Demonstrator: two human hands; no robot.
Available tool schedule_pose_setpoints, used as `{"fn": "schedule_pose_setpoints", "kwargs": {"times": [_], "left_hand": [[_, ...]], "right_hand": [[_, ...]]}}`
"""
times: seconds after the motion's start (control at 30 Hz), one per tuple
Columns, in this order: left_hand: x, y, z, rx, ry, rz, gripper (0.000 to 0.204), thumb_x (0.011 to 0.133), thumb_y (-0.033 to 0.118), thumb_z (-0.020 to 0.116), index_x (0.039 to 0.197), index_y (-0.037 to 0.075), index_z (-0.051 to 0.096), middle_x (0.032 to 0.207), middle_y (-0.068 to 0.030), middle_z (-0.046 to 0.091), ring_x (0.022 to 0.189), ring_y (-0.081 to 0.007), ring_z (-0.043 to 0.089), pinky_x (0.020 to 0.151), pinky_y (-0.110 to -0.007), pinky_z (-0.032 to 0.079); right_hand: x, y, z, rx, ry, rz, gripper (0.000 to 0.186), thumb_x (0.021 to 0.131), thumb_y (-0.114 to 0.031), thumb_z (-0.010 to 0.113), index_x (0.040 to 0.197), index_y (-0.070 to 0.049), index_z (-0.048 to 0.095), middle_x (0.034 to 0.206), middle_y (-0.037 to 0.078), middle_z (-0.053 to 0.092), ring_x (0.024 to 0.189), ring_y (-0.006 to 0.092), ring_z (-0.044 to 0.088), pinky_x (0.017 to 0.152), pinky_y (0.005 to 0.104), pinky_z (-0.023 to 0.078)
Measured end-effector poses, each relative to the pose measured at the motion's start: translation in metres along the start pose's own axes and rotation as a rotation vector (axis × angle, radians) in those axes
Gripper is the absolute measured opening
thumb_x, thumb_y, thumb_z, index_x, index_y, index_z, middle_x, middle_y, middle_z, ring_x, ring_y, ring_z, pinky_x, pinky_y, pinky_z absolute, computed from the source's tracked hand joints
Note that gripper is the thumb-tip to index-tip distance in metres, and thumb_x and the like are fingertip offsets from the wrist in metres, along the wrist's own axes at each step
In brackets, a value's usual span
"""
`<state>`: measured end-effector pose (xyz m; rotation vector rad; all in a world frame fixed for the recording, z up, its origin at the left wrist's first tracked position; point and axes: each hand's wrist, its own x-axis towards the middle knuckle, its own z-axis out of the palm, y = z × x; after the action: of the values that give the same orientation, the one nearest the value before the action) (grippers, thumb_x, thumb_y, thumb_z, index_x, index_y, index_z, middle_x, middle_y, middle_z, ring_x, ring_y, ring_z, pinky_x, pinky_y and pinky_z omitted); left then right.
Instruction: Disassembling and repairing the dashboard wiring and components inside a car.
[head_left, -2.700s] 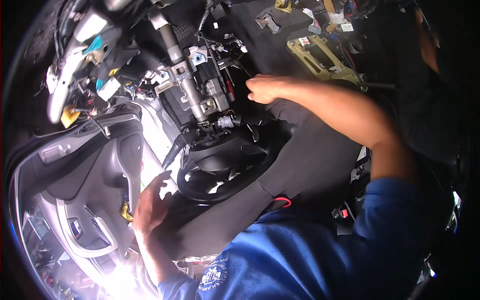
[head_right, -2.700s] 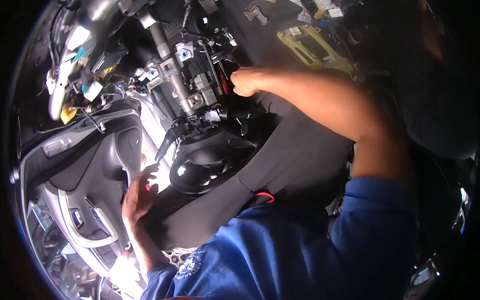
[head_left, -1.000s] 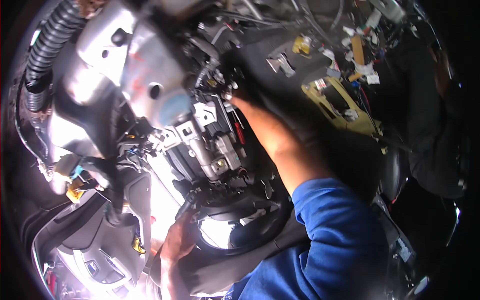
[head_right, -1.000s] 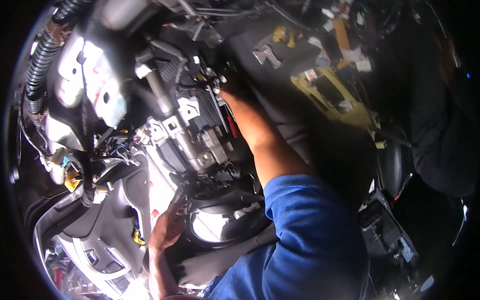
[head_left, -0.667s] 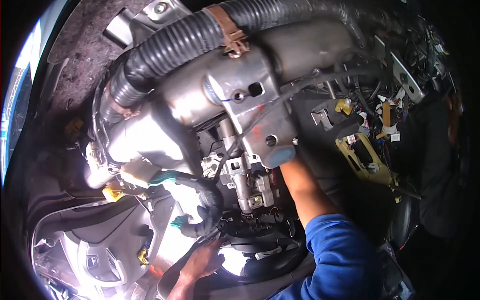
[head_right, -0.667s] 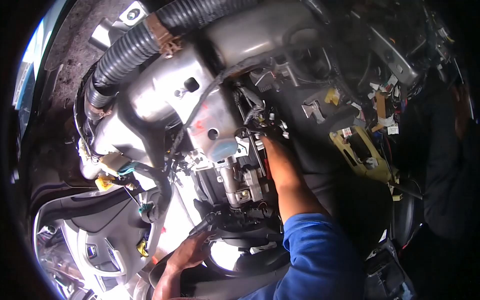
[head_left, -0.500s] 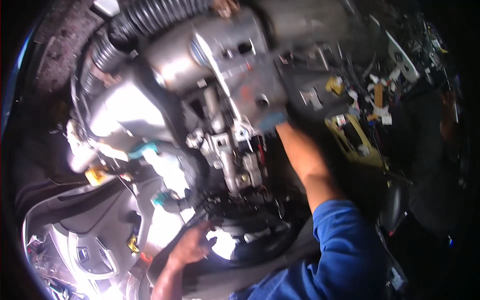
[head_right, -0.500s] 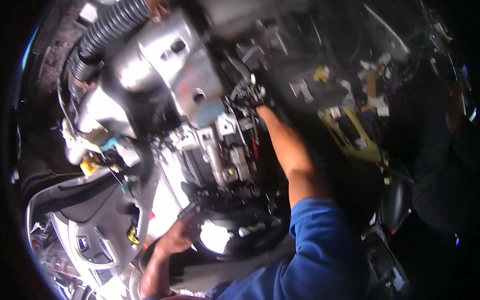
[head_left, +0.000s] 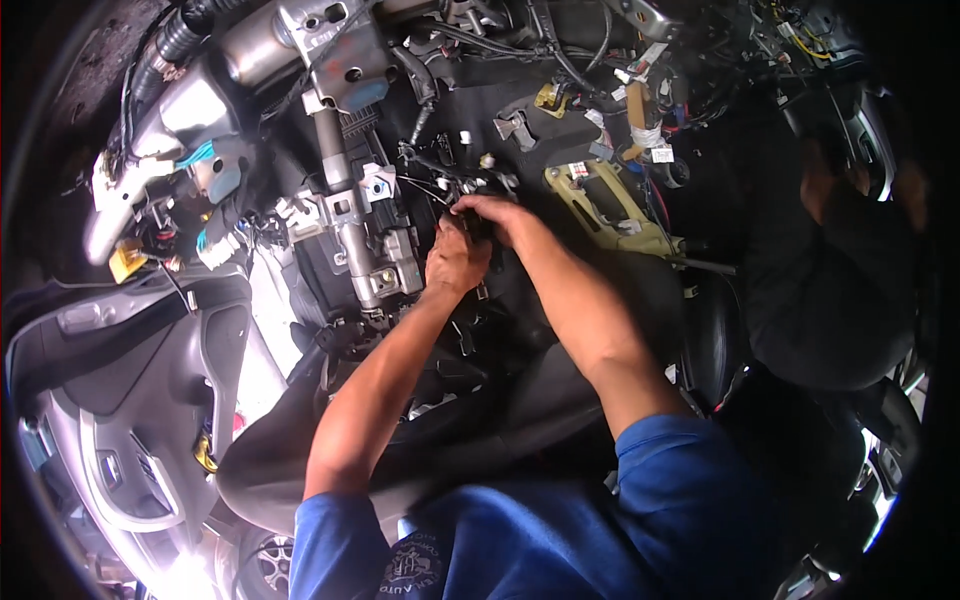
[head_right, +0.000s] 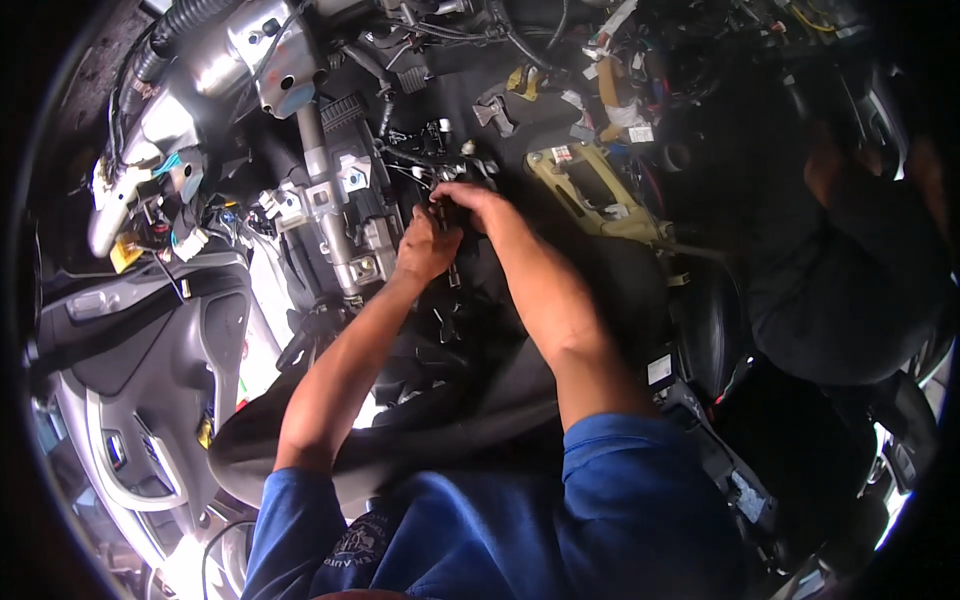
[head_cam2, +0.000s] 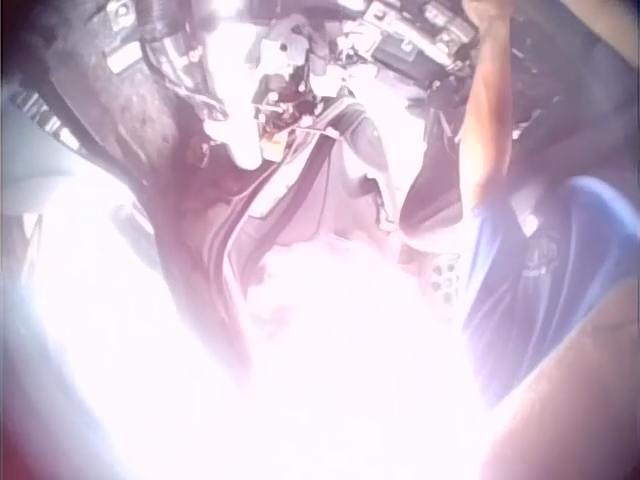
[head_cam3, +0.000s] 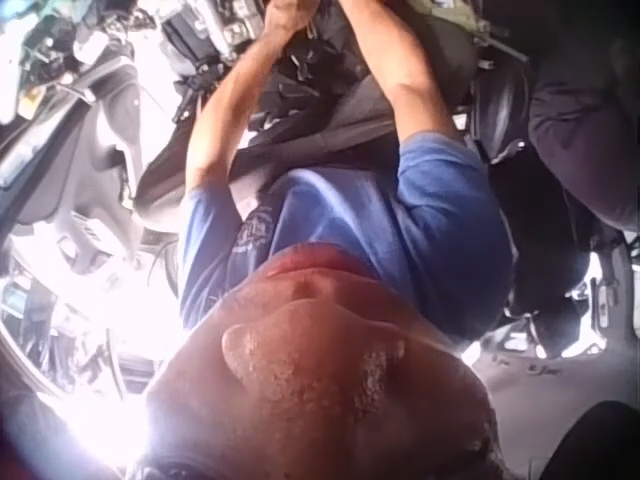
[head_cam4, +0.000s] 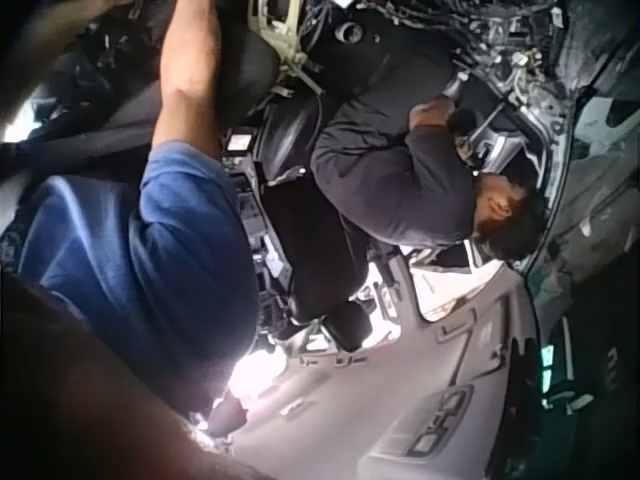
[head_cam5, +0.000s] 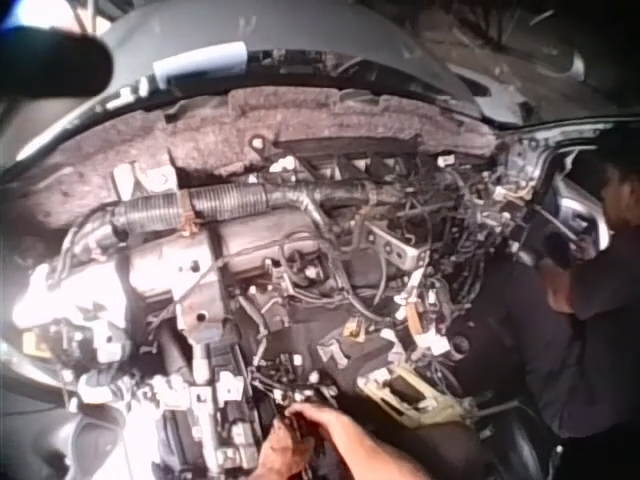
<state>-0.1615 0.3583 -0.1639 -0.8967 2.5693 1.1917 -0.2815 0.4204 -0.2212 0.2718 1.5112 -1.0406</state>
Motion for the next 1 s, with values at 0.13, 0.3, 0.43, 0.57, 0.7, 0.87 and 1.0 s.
{"fn": "schedule_pose_setpoints", "kwargs": {"times": [0.13,0.3,0.43,0.57,0.7,0.87,1.0], "left_hand": [[0.008,-0.043,0.053,0.33,0.003,0.283,0.02,0.086,0.016,0.05,0.087,-0.002,0.06,0.09,-0.0252,0.064,0.082,-0.0442,0.063,0.073,-0.049,0.053],[-0.02,-0.022,0.029,-0.633,-0.205,-0.41,0.022,0.089,0.018,0.051,0.079,0.002,0.061,0.06,-0.0102,0.058,0.056,-0.0264,0.061,0.048,-0.04,0.047],[-0.079,0.057,0.003,-0.872,-0.358,-0.341,0.014,0.094,0.019,0.054,0.097,0.005,0.053,0.062,-0.0004,0.047,0.045,-0.0128,0.044,0.039,-0.029,0.033],[-0.098,0.021,-0.059,-0.938,-0.223,-0.377,0.023,0.087,0.013,0.054,0.108,0.007,0.049,0.076,-0.0047,0.055,0.058,-0.0164,0.056,0.051,-0.027,0.045],[-0.109,0.006,-0.102,-0.858,-0.354,-0.38,0.018,0.085,0.013,0.055,0.102,0.008,0.055,0.08,-0.0036,0.059,0.063,-0.0127,0.056,0.053,-0.026,0.043],[-0.127,0.009,-0.143,-1.057,-0.347,-0.31,0.023,0.086,0.023,0.057,0.104,0.01,0.054,0.076,-0.0006,0.054,0.052,-0.0092,0.042,0.046,-0.023,0.03],[-0.141,0.015,-0.159,-1.218,-0.234,-0.33,0.045,0.089,0.049,0.055,0.108,0.009,0.055,0.074,0.0005,0.052,0.047,-0.0082,0.039,0.041,-0.024,0.027]], "right_hand": [[0.023,0.012,-0.009,0.221,-0.127,-0.17,0.01,0.082,-0.017,0.066,0.088,-0.009,0.066,0.086,0.005,0.068,0.061,0.0105,0.053,0.062,0.0267,0.042],[0.059,0.013,-0.006,0.261,-0.105,-0.19,0.009,0.087,-0.017,0.064,0.087,-0.008,0.064,0.079,0.006,0.066,0.067,0.0128,0.061,0.053,0.0289,0.042],[0.06,0.013,-0.072,0.077,0.257,-0.196,0.015,0.089,-0.019,0.064,0.081,-0.006,0.062,0.067,0.008,0.062,0.055,0.0163,0.059,0.048,0.0321,0.045],[-0.012,-0.018,-0.018,-0.424,0.387,-0.26,0.031,0.089,-0.028,0.065,0.074,-0.001,0.064,0.062,0.01,0.063,0.047,0.0186,0.058,0.046,0.0352,0.048],[-0.086,-0.023,-0.032,-0.701,0.394,-0.322,0.039,0.09,-0.033,0.064,0.073,0.002,0.062,0.058,0.008,0.059,0.046,0.0172,0.056,0.043,0.0318,0.047],[-0.172,-0.005,-0.013,-0.283,-0.008,-0.602,0.032,0.096,-0.032,0.058,0.088,-0.001,0.06,0.064,0.0,0.05,0.046,0.0092,0.048,0.039,0.0251,0.041],[-0.222,0.025,0.032,0.034,-0.409,-0.77,0.044,0.1,-0.043,0.045,0.102,-0.001,0.057,0.073,0.005,0.056,0.053,0.014,0.054,0.048,0.0264,0.047]]}}
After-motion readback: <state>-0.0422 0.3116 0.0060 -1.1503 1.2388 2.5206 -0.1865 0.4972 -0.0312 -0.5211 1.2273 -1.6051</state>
